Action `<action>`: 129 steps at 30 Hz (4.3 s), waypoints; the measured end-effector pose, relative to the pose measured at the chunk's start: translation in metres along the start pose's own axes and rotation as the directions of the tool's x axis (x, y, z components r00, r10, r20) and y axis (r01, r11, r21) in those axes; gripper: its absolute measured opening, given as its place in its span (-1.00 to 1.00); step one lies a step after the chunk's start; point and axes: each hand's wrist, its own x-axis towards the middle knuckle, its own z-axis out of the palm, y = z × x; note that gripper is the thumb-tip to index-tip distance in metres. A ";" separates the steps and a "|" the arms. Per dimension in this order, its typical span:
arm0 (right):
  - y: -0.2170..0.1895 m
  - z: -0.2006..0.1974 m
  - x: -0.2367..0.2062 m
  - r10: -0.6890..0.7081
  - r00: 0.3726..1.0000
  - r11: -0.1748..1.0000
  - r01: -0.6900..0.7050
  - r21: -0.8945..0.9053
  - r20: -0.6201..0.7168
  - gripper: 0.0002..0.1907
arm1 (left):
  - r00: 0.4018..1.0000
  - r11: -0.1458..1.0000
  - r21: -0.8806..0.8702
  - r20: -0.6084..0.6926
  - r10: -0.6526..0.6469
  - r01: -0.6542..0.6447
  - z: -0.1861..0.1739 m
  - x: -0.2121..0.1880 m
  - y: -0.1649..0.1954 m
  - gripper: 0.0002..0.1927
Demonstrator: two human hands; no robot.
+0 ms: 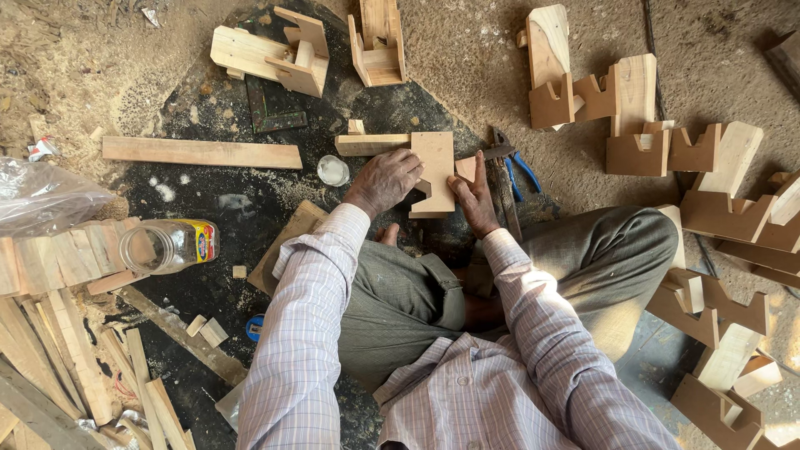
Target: The person sits on the floor and assembles small wooden parts into a structure. They apply glue to the joints, align the pieces, and use a hammer to tap them together. The person repeats this process for multiple units, occasionally inspecting the joints.
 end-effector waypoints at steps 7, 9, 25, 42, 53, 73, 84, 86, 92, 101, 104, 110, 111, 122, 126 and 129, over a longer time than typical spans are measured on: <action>0.003 -0.002 -0.002 -0.104 0.993 0.966 0.113 -0.234 0.050 0.01 | 1.000 0.999 0.037 -0.001 0.018 -0.017 0.004 -0.002 0.000 -0.76; 0.004 -0.002 -0.002 -0.161 0.984 0.943 0.177 -0.282 0.079 0.02 | 1.000 0.999 0.044 0.017 0.013 -0.014 0.005 -0.003 0.000 -0.77; 0.005 -0.005 0.002 -0.085 0.991 0.857 0.125 -0.500 0.103 0.10 | 0.993 0.987 0.148 0.109 0.054 -0.069 0.007 -0.005 0.003 -0.78; 0.002 -0.003 0.003 -0.099 0.985 0.879 0.154 -0.451 0.143 0.09 | 0.981 0.971 -0.143 -0.014 -0.194 0.190 -0.041 0.001 0.010 -0.82; 0.050 0.003 0.009 -0.124 0.974 0.859 0.201 -0.470 0.190 0.02 | 0.223 0.550 -0.576 -0.541 -0.811 0.605 -0.155 -0.238 0.054 -0.75; 0.082 0.020 -0.038 -0.065 0.994 0.877 0.097 -0.470 0.084 0.02 | -0.323 -0.321 -0.047 -0.056 -0.945 0.946 0.030 -0.489 0.230 -0.40; 0.076 0.015 -0.043 -0.193 0.955 0.878 0.270 -0.395 0.224 0.07 | -0.538 -0.491 -0.364 -0.034 -0.842 0.792 0.026 -0.511 0.226 -0.60; 0.075 0.015 -0.044 -0.203 0.952 0.873 0.282 -0.397 0.229 0.04 | -0.476 -0.444 -0.300 -0.041 -0.878 0.844 0.024 -0.513 0.226 -0.60; 0.070 0.021 -0.050 -0.117 0.982 0.893 0.169 -0.418 0.148 0.01 | -0.160 -0.122 -0.209 -0.175 -0.972 0.970 0.009 -0.486 0.234 -0.77; 0.060 0.025 -0.050 -0.175 0.966 0.895 0.236 -0.379 0.190 -0.04 | -0.379 -0.385 -0.115 0.075 -0.922 0.916 0.024 -0.452 0.233 -0.76; 0.053 0.024 -0.042 -0.118 0.985 0.954 0.148 -0.262 0.125 0.05 | -0.310 -0.321 -0.110 0.104 -0.945 0.941 0.042 -0.448 0.232 -0.72; 0.022 0.011 -0.037 -0.200 0.975 0.815 0.222 -0.536 0.100 0.04 | -0.047 0.091 -0.500 -0.256 -0.966 0.861 -0.002 -0.399 0.204 -0.93; 0.018 0.011 -0.040 -0.012 0.998 0.887 0.039 -0.460 0.061 0.11 | -0.026 0.157 -0.521 -0.326 -0.945 0.839 -0.027 -0.386 0.199 -0.99; -0.018 0.013 -0.041 -0.074 0.997 0.850 0.082 -0.520 0.036 0.09 | 0.454 0.444 -0.848 -0.286 -0.844 0.290 -0.159 -0.100 0.142 -0.64; -0.023 0.008 -0.035 -0.165 0.981 0.855 0.196 -0.481 0.106 0.08 | 0.636 0.790 -0.388 -0.469 -0.613 0.475 -0.093 -0.020 0.103 -0.69; -0.025 0.003 -0.027 -0.116 0.991 0.846 0.134 -0.517 0.067 0.08 | 0.691 0.692 -0.542 -0.254 -0.676 0.478 -0.043 0.012 0.087 -0.77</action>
